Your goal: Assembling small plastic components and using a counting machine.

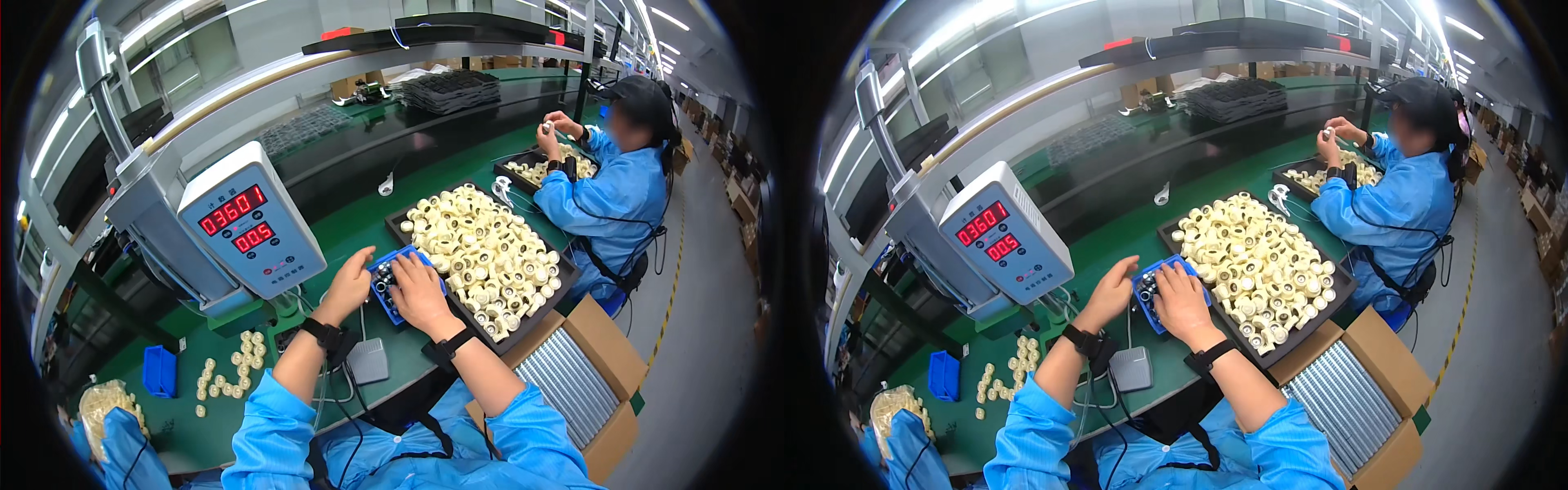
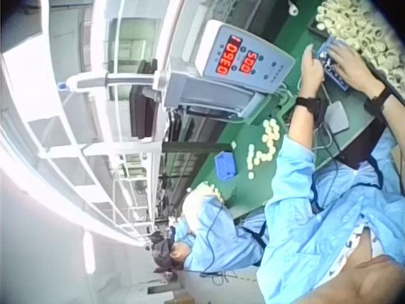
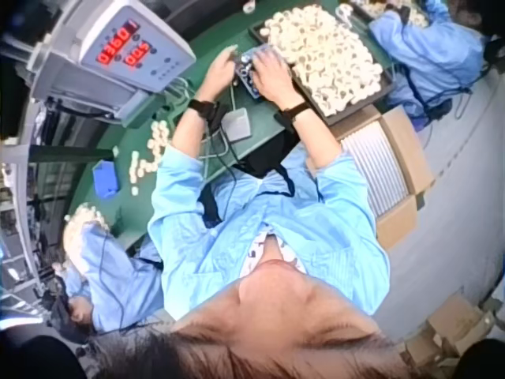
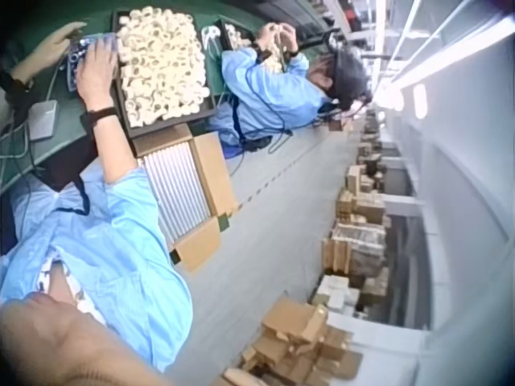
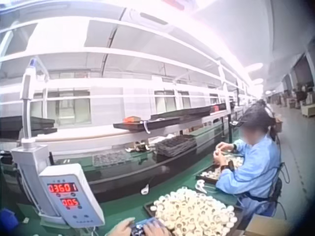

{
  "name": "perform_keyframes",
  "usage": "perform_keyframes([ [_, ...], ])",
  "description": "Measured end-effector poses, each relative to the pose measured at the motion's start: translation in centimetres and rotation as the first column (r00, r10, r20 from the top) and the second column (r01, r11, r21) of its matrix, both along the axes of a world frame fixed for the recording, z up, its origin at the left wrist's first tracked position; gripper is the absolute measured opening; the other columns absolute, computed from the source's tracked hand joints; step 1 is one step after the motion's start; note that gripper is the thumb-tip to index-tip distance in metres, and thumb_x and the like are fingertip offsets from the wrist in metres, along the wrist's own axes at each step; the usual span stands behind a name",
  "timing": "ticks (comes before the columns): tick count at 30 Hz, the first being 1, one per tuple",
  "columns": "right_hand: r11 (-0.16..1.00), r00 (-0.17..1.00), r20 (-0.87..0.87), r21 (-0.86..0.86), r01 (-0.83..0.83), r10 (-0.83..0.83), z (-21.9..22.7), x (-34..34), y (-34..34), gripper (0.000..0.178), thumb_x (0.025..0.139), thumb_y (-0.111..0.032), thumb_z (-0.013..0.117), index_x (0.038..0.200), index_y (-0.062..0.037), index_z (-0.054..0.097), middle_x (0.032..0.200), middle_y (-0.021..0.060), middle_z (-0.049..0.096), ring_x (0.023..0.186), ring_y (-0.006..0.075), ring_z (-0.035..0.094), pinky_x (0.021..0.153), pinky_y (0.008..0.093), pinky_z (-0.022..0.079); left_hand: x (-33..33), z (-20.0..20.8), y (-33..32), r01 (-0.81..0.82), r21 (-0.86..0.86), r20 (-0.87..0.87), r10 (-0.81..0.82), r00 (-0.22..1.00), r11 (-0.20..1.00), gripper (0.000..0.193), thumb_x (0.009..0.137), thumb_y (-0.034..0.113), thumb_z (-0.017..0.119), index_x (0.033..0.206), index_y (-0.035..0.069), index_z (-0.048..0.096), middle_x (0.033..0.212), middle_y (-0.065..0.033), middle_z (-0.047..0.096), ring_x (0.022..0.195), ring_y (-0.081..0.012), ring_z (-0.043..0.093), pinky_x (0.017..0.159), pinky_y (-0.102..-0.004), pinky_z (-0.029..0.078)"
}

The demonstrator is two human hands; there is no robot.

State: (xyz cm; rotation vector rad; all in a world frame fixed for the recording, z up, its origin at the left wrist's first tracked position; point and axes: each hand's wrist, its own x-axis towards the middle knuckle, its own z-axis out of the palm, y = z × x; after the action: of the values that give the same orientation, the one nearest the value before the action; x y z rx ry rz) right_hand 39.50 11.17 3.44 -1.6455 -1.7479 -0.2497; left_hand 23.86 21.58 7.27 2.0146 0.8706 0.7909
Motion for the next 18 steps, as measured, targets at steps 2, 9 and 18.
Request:
perform_keyframes([
  [2,0.999,0.998,0.056,-0.043,-0.015,0.018,0.1,0.2,-0.1,0.049,0.09,-0.017,0.059,0.137,-0.0045,0.051,0.144,0.0166,0.049,0.136,0.0352,0.043,0.109,0.0495,0.034,-0.6,0.5,-0.3,-0.012,0.201,-0.151,0.044,0.988,0.979,0.043,0.087,0.002,0.047,0.128,0.004,0.057,0.118,-0.0231,0.062,0.113,-0.0378,0.06,0.099,-0.0417,0.046],
  [9,0.992,1.0,0.028,-0.123,-0.003,0.006,2.1,-0.5,-0.9,0.049,0.091,-0.019,0.059,0.139,-0.0139,0.051,0.144,0.0156,0.048,0.135,0.0388,0.041,0.106,0.056,0.033,-1.6,-0.3,-0.2,-0.034,0.222,-0.454,0.134,0.881,0.974,0.031,0.076,0.005,0.065,0.105,-0.003,0.061,0.096,-0.0221,0.065,0.095,-0.0386,0.063,0.084,-0.0439,0.051],
  [18,0.978,0.992,0.089,-0.196,-0.067,0.086,1.7,-0.5,-0.4,0.039,0.091,-0.023,0.061,0.129,-0.0156,0.06,0.144,0.0068,0.051,0.134,0.0307,0.044,0.103,0.056,0.032,-1.1,-3.8,0.3,0.128,0.185,-0.658,0.027,0.752,0.974,0.03,0.077,0.006,0.066,0.104,-0.004,0.063,0.104,-0.0287,0.065,0.103,-0.0418,0.064,0.092,-0.0477,0.051],
])
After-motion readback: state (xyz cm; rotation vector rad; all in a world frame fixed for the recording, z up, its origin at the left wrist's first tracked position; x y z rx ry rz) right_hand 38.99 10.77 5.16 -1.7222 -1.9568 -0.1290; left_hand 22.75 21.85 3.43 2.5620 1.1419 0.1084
